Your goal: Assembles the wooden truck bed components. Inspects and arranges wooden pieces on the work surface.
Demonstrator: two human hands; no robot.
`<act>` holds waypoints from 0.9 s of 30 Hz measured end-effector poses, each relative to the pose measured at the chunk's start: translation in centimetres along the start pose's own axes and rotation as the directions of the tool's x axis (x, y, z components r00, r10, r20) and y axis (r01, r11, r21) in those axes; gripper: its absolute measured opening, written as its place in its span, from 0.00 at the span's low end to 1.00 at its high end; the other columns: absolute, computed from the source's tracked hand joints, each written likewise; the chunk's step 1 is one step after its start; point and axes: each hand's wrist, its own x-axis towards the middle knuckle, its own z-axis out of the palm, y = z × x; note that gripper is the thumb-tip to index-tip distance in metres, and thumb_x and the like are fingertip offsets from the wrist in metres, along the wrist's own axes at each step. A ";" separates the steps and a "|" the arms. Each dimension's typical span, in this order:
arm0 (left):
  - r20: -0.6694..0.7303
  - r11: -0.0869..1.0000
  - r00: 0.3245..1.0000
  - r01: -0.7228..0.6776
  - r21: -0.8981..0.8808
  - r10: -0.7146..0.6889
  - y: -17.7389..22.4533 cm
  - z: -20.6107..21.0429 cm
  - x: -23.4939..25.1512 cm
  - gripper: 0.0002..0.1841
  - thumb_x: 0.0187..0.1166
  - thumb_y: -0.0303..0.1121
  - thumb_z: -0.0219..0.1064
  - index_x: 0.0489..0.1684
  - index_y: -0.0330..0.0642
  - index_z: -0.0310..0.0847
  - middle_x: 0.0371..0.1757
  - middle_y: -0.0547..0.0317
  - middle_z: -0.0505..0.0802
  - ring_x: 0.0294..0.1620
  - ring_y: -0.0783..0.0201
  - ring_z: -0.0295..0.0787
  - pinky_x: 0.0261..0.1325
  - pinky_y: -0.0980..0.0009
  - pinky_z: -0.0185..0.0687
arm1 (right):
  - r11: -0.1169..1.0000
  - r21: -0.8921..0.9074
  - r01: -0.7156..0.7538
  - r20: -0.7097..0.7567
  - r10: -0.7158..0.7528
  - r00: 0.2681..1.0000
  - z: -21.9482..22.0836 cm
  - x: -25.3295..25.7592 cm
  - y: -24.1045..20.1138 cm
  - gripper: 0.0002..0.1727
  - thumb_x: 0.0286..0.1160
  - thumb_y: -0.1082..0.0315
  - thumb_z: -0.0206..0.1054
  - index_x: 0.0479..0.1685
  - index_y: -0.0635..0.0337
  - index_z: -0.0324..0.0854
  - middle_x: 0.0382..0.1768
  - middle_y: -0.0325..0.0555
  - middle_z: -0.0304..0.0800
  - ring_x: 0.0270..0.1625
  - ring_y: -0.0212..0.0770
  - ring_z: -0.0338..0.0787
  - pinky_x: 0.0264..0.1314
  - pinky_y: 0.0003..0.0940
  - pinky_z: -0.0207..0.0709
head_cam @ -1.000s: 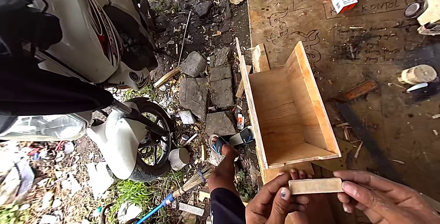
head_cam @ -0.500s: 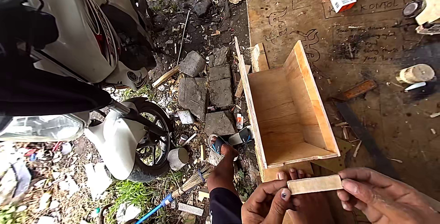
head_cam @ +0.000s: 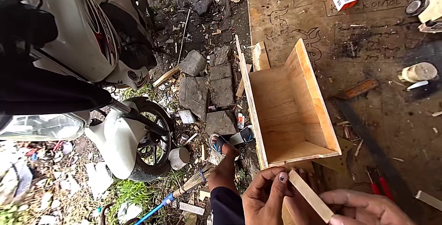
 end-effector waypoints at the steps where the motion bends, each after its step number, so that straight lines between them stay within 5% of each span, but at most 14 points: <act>1: 0.001 1.000 1.000 0.004 0.002 -0.004 0.0 0.1 0.1 0.08 0.84 0.20 0.61 0.49 0.28 0.86 0.37 0.56 0.94 0.34 0.68 0.92 0.45 0.69 0.92 | 1.000 0.005 -0.005 -0.004 0.005 1.000 0.2 0.0 0.1 0.15 0.74 0.82 0.66 0.58 0.68 0.85 0.47 0.36 0.96 0.43 0.31 0.94 0.50 0.32 0.91; 13: 0.068 0.997 0.998 0.023 -0.070 -0.018 -0.1 -1.3 -0.6 0.09 0.84 0.19 0.60 0.53 0.28 0.85 0.41 0.50 0.96 0.39 0.62 0.96 0.50 0.63 0.94 | 0.990 0.122 0.073 -0.319 -0.030 0.947 0.4 1.4 -0.7 0.12 0.78 0.82 0.61 0.49 0.60 0.88 0.38 0.37 0.97 0.36 0.32 0.94 0.43 0.28 0.90; 16: 0.016 0.997 1.000 0.024 -0.078 -0.023 0.1 -1.0 -0.5 0.09 0.84 0.18 0.60 0.52 0.27 0.85 0.39 0.49 0.96 0.38 0.61 0.96 0.50 0.64 0.94 | 0.980 0.126 0.151 -0.381 -0.093 0.920 0.3 2.6 0.4 0.08 0.77 0.82 0.64 0.47 0.66 0.86 0.36 0.46 0.96 0.34 0.37 0.95 0.39 0.31 0.91; 27: -0.088 0.994 0.996 0.011 -0.111 -0.021 0.1 -0.1 0.3 0.07 0.83 0.18 0.60 0.46 0.27 0.85 0.37 0.48 0.96 0.35 0.61 0.96 0.47 0.65 0.95 | 0.967 0.233 0.102 -0.503 0.031 0.864 1.7 4.1 -1.6 0.08 0.75 0.85 0.63 0.40 0.62 0.80 0.31 0.44 0.95 0.30 0.35 0.94 0.36 0.27 0.91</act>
